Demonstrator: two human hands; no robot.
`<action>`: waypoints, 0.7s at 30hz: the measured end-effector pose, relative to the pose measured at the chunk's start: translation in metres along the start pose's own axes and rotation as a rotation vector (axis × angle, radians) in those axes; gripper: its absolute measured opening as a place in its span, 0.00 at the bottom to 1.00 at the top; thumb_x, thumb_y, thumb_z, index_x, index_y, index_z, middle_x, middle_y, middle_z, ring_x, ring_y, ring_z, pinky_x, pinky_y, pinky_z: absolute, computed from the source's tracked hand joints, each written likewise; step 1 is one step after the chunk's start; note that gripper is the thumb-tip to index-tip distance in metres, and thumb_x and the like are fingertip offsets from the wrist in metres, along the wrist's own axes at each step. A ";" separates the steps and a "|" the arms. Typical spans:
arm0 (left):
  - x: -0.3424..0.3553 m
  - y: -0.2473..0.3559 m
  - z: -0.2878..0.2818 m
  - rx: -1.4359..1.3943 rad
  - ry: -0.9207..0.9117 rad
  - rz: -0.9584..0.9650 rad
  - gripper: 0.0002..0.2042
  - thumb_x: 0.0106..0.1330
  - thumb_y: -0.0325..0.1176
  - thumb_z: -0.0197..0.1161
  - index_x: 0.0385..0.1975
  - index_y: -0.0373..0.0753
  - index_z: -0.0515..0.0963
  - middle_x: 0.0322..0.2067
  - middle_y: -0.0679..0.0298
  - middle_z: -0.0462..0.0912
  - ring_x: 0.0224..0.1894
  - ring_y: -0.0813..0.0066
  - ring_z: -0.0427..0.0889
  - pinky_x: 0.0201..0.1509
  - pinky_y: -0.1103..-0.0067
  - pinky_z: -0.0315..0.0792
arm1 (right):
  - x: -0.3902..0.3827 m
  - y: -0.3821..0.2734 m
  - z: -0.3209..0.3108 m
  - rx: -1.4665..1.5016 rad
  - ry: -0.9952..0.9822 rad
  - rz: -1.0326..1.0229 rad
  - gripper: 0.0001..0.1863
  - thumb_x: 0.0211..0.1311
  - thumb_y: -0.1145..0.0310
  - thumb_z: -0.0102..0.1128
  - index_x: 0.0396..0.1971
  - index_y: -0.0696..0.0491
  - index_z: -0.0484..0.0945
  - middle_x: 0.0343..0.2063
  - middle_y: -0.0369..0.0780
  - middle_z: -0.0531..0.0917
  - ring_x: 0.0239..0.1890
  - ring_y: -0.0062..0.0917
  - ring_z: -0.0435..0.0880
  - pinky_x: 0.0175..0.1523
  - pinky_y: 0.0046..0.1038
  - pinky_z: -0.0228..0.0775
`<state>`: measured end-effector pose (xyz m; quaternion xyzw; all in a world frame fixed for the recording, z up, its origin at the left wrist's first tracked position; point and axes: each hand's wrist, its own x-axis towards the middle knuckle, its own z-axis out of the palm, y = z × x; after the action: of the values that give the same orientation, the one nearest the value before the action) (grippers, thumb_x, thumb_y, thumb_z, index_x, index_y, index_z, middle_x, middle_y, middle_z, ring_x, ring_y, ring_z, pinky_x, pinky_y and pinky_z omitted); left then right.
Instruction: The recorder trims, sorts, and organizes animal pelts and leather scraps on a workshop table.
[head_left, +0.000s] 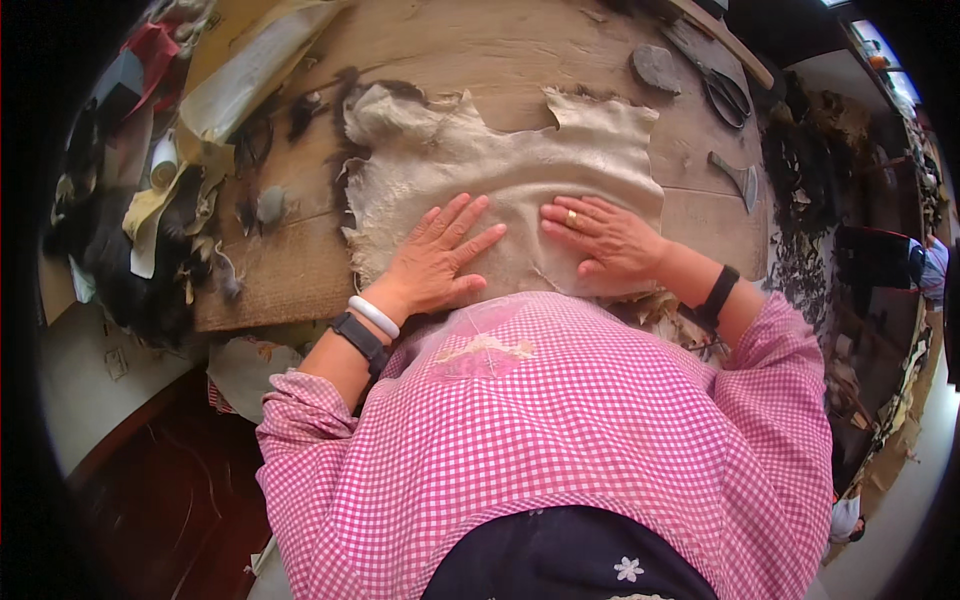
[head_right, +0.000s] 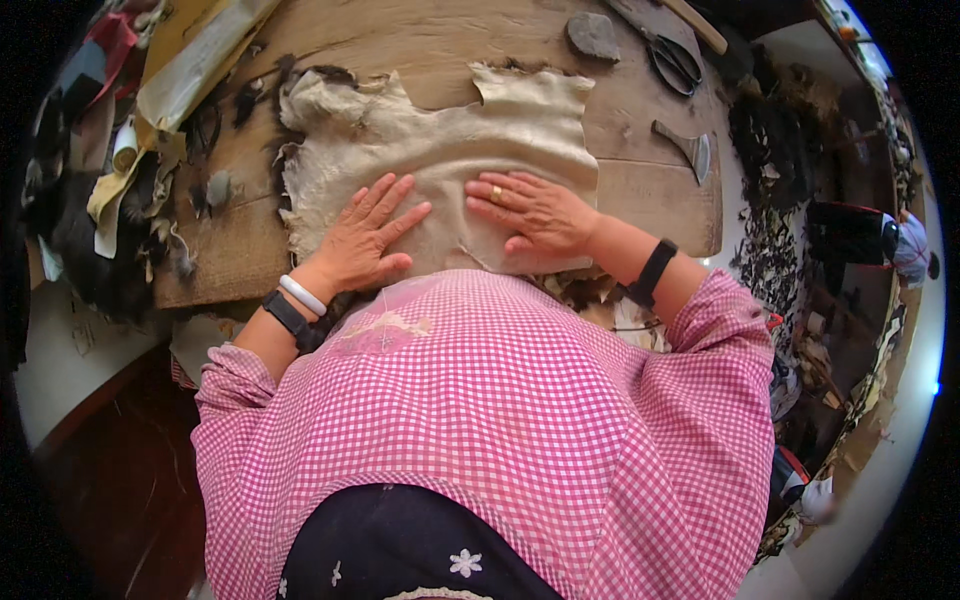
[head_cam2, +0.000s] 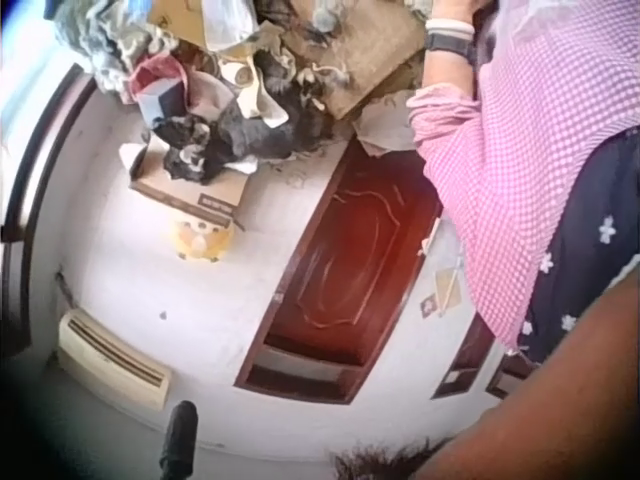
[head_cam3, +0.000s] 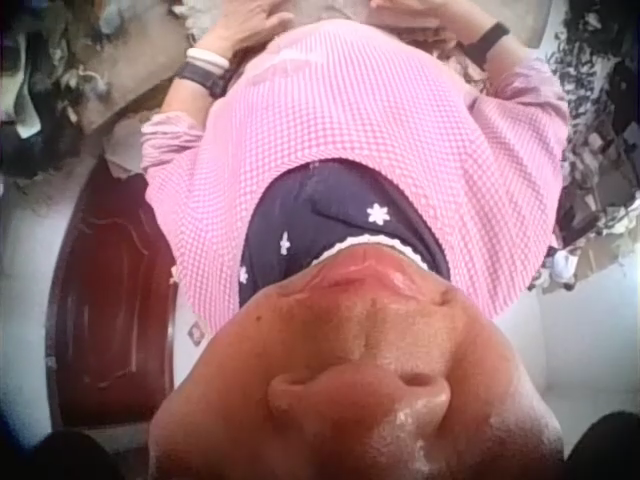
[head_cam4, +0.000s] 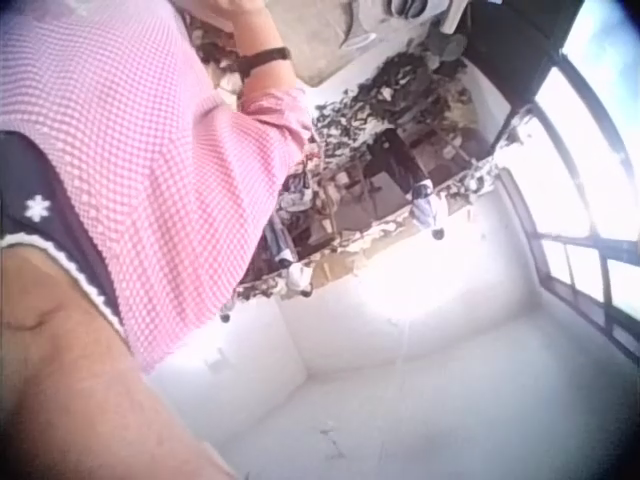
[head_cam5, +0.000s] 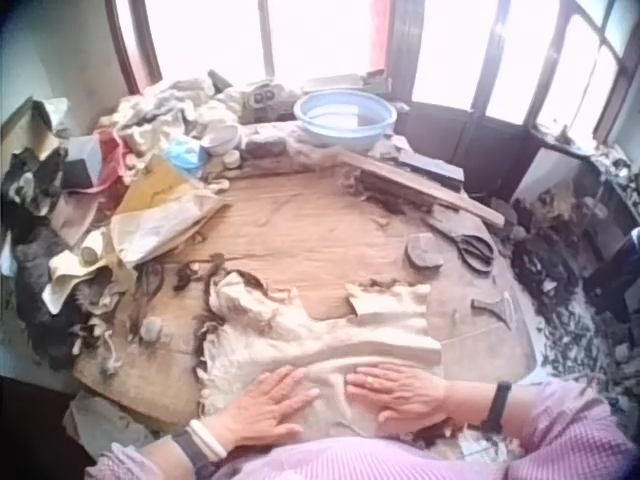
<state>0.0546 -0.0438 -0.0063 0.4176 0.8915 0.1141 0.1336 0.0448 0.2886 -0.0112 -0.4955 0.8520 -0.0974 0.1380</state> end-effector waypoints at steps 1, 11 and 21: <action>0.006 -0.006 -0.003 0.031 -0.015 -0.006 0.35 0.64 0.62 0.49 0.70 0.58 0.56 0.73 0.62 0.44 0.74 0.61 0.42 0.73 0.61 0.41 | 0.002 0.016 -0.001 0.008 -0.002 0.003 0.43 0.64 0.35 0.34 0.71 0.50 0.50 0.72 0.39 0.49 0.74 0.32 0.45 0.75 0.36 0.37; 0.090 -0.112 -0.033 0.154 0.176 -0.158 0.34 0.67 0.59 0.48 0.70 0.52 0.54 0.72 0.58 0.45 0.73 0.55 0.46 0.73 0.62 0.46 | 0.046 0.134 -0.018 -0.174 0.230 0.276 0.43 0.65 0.38 0.38 0.71 0.52 0.47 0.72 0.41 0.50 0.74 0.33 0.44 0.75 0.36 0.37; 0.136 -0.133 -0.025 0.164 0.517 -0.190 0.20 0.64 0.47 0.60 0.50 0.41 0.71 0.54 0.55 0.70 0.57 0.52 0.66 0.58 0.61 0.62 | 0.088 0.159 -0.021 -0.024 0.577 0.542 0.18 0.59 0.57 0.59 0.44 0.52 0.72 0.49 0.41 0.75 0.57 0.36 0.69 0.63 0.36 0.58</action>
<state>-0.1319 -0.0237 -0.0442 0.2988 0.9373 0.1311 -0.1221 -0.1334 0.2899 -0.0513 -0.2067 0.9568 -0.1827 -0.0922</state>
